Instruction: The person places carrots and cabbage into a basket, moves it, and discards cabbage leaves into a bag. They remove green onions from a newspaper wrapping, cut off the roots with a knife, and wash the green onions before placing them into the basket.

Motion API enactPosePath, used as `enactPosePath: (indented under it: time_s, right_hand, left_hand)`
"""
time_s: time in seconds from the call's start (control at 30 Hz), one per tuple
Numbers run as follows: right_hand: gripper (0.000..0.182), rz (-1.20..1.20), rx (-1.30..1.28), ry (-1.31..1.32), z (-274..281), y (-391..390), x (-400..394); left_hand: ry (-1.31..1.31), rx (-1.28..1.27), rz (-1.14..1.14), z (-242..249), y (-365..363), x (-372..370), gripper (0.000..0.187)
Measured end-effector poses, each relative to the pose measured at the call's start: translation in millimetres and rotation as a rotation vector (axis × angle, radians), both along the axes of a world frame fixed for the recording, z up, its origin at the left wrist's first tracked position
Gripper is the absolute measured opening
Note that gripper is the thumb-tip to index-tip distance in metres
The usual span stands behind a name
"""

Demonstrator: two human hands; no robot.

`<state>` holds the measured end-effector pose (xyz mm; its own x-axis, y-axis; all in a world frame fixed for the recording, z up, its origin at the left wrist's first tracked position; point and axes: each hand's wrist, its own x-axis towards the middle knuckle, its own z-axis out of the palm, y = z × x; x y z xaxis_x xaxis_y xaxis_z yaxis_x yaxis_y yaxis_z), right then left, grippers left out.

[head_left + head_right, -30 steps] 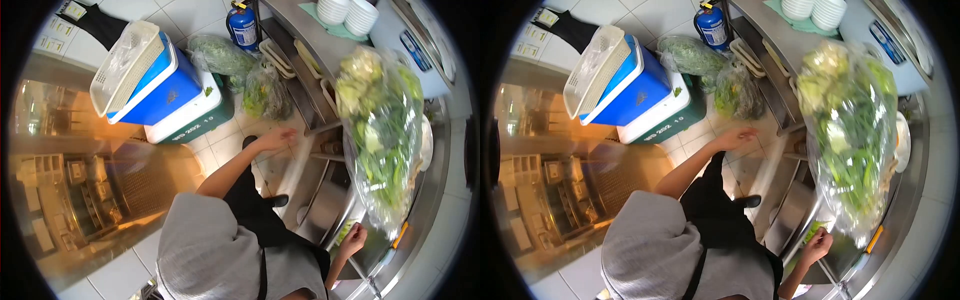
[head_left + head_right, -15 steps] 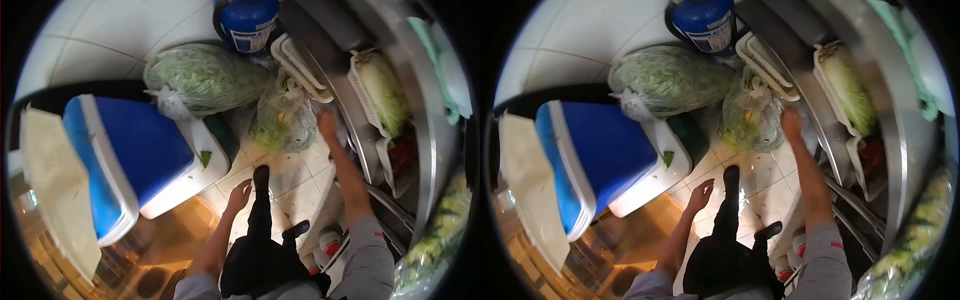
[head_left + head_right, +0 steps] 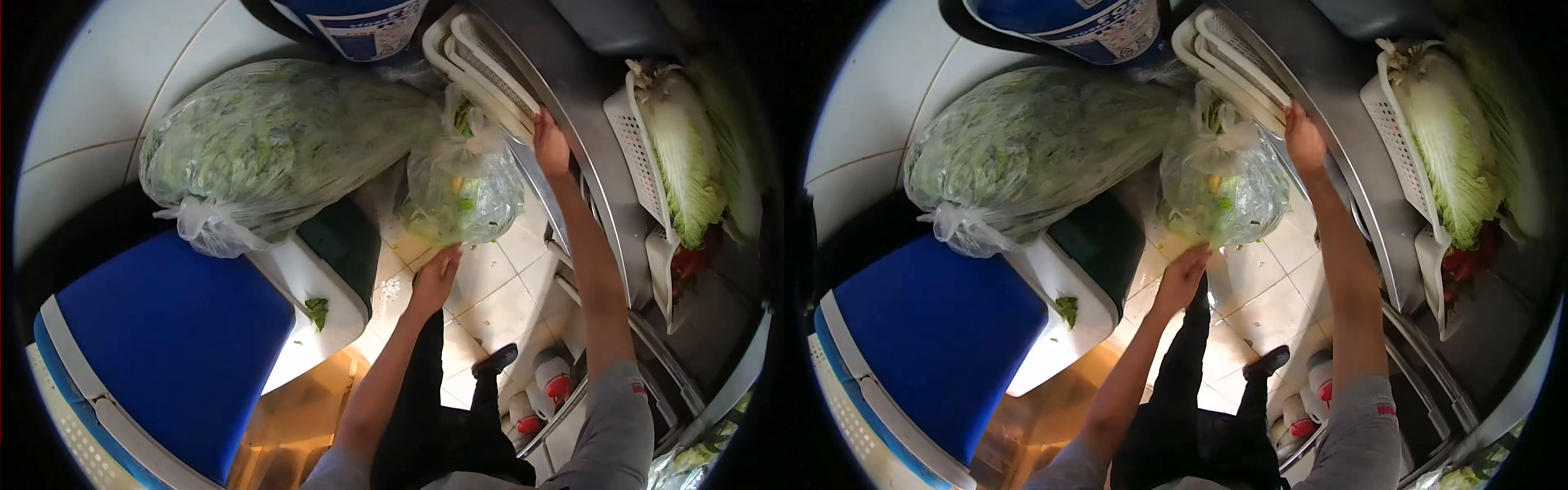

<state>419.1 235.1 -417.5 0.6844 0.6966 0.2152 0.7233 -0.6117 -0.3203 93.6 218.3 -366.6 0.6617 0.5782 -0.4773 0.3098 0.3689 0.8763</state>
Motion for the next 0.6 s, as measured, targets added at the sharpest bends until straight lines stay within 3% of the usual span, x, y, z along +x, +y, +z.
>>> enactPosePath:
  time_s: [0.07, 0.2, 0.27, 0.4, 0.5, 0.6]
  right_hand:
    - [0.024, -0.058, 0.035, -0.014, 10.9, -7.1, -14.2]
    - [0.023, 0.007, 0.073, -0.107, 27.6, -20.5, -32.3]
    - [0.024, 0.056, 0.059, -0.223, 34.9, -30.7, -41.0]
    - [0.024, 0.155, 0.164, -0.183, 61.8, -46.2, -64.7]
    - [0.025, 0.186, 0.193, -0.038, 90.1, -57.6, -114.4]
    - [0.025, 0.227, 0.190, 0.123, 100.8, -91.1, -178.3]
  left_hand:
    - [0.008, 0.104, -0.058, -5.4, 27.6, 53.4, 0.031]
    - [-0.039, 0.027, -0.006, -29.4, 62.6, 131.9, 0.037]
    - [-0.028, -0.188, 0.023, -34.7, 63.0, 151.7, 0.040]
    - [-0.081, -0.495, 0.132, -32.1, 50.9, 161.3, 0.053]
    - [-0.360, -0.660, 0.483, -26.7, 37.2, 133.7, 0.067]
    - [-0.300, -0.488, 0.746, 30.1, 13.3, 82.8, 0.076]
